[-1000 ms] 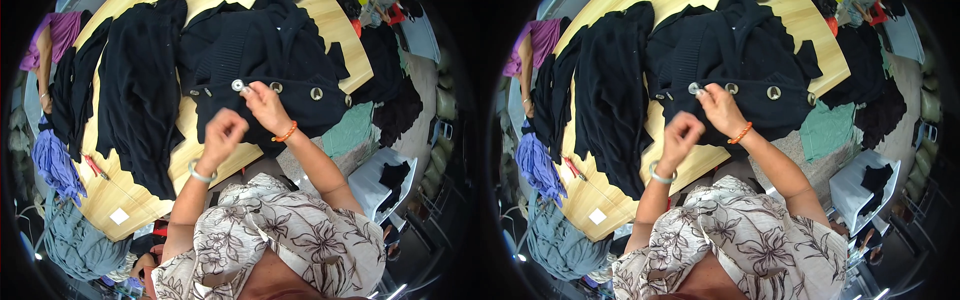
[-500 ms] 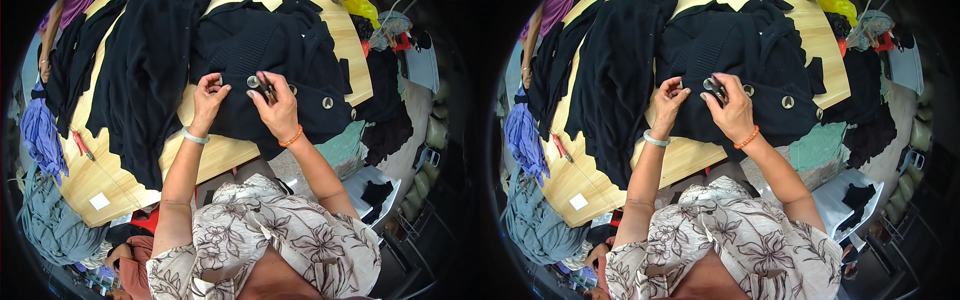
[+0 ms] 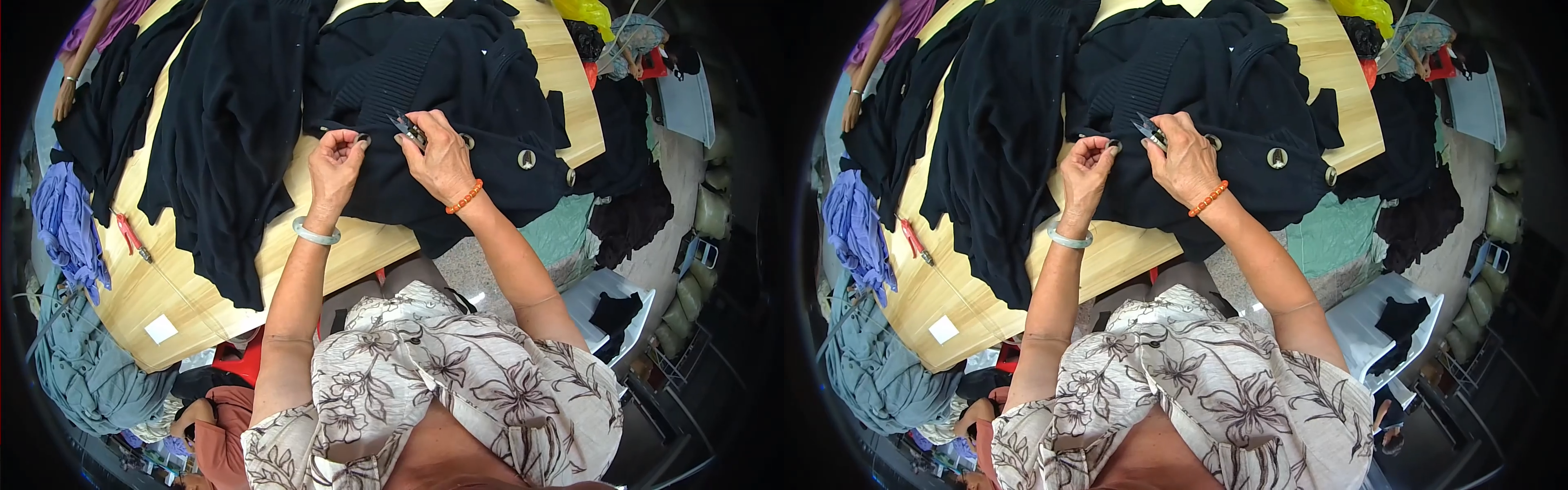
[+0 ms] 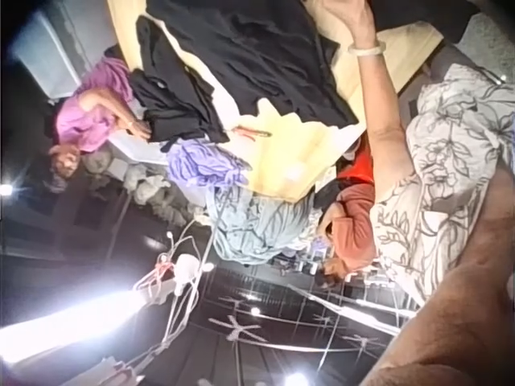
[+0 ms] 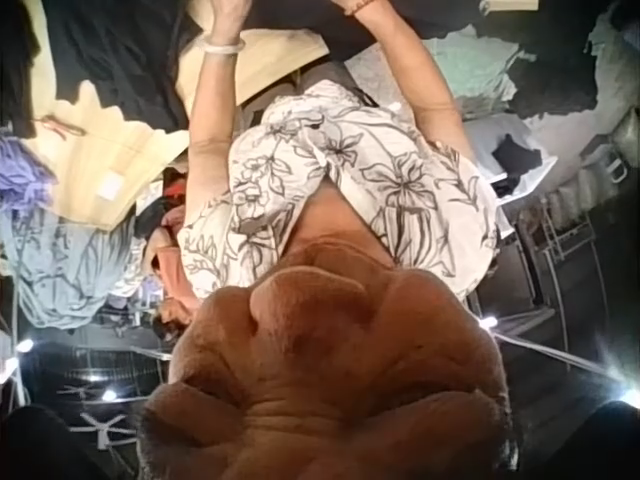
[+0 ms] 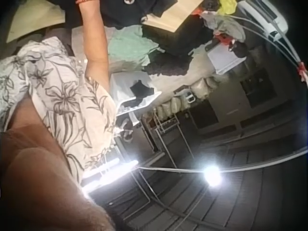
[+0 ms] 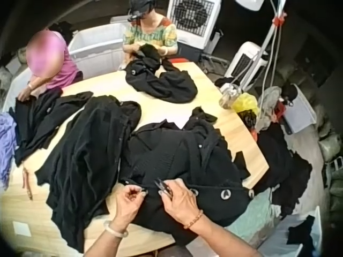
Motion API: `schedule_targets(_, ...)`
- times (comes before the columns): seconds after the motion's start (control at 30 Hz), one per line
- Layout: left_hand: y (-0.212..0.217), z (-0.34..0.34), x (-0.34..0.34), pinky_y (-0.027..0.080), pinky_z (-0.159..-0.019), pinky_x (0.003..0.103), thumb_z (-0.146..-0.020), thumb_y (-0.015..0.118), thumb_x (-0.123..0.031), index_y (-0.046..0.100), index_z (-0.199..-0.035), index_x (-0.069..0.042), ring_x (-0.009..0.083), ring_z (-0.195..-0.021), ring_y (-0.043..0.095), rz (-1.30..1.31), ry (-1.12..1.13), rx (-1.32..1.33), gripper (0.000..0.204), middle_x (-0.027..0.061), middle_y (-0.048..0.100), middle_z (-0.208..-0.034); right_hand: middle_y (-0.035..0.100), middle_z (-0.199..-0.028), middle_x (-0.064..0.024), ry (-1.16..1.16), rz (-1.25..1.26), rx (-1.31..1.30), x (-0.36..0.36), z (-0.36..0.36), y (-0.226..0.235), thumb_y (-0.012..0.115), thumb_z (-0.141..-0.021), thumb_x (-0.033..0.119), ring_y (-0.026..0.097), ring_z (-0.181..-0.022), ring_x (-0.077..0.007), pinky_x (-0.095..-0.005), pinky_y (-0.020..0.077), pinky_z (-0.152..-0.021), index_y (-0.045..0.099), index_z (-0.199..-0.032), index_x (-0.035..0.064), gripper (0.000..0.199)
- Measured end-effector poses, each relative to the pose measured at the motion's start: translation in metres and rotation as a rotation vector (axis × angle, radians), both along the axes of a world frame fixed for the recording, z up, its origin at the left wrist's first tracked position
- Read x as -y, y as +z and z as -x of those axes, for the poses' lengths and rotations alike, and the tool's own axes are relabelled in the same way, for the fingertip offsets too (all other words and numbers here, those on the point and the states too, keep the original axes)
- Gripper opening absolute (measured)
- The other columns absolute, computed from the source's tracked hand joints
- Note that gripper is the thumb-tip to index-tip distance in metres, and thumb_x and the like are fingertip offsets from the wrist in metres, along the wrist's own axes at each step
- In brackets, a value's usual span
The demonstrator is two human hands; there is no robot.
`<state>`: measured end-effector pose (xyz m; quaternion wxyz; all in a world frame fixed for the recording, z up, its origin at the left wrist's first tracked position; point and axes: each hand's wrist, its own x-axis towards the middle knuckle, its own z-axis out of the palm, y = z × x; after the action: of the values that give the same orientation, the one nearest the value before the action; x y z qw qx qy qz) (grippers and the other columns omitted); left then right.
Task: Inspecting garments and using small clippers to trim loose threads near metal eyelets.
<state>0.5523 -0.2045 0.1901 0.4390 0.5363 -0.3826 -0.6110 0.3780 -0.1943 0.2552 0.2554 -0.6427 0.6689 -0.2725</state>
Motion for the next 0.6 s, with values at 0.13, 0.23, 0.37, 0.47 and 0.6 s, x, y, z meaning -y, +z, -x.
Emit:
schedule_targets(0.13,0.002,0.002,0.004,0.042,-0.06,0.018,-0.08,0.077,-0.005,0.057,-0.087,-0.004,0.0027,-0.064,0.046,0.099,-0.06,0.148,0.021,-0.005,0.054,-0.077,0.062,-0.096,-0.0157,0.009,0.059,-0.008,0.001,-0.001,-0.004,0.069,-0.085,0.011,0.065,-0.081,-0.0335,-0.0384,0.0522,-0.072,0.062,-0.104,0.0001,0.024)
schedule_targets(0.23,-0.009,-0.009,0.01,0.038,-0.058,0.02,-0.08,0.074,-0.003,0.055,-0.085,-0.005,0.0036,-0.063,0.043,0.139,-0.117,0.15,0.02,-0.0059,0.05,-0.076,0.062,-0.095,-0.016,0.011,0.031,-0.002,0.001,-0.004,-0.001,0.069,-0.085,0.012,0.065,-0.081,-0.0342,-0.039,0.0521,-0.073,0.063,-0.104,-0.0002,0.023)
schedule_targets(0.37,-0.002,-0.01,0.001,0.038,-0.06,0.018,-0.083,0.071,-0.002,0.057,-0.086,-0.005,0.002,-0.065,0.043,0.149,-0.099,0.075,0.015,-0.0063,0.051,-0.078,0.063,-0.094,-0.016,0.008,0.034,-0.008,0.003,0.0,-0.005,0.068,-0.085,0.012,0.065,-0.081,-0.034,-0.0392,0.0522,-0.072,0.063,-0.103,-0.0005,0.022)
schedule_targets(0.47,0.001,-0.011,-0.003,0.038,-0.06,0.018,-0.084,0.07,-0.001,0.058,-0.09,-0.005,0.0011,-0.067,0.044,0.131,-0.095,0.031,0.014,-0.0065,0.052,-0.08,0.063,-0.094,-0.016,0.007,-0.004,0.008,0.004,0.001,-0.003,0.068,-0.086,0.011,0.066,-0.081,-0.034,-0.0391,0.0523,-0.073,0.063,-0.102,-0.0006,0.021)
schedule_targets(0.6,0.0,-0.016,-0.003,0.037,-0.06,0.017,-0.085,0.071,-0.004,0.059,-0.09,-0.005,0.0011,-0.068,0.044,0.134,-0.191,0.058,0.013,-0.0064,0.053,-0.081,0.063,-0.094,-0.0161,0.008,0.017,0.004,0.006,0.0,-0.005,0.067,-0.086,0.011,0.066,-0.082,-0.0338,-0.0387,0.0523,-0.073,0.063,-0.101,-0.0004,0.02)
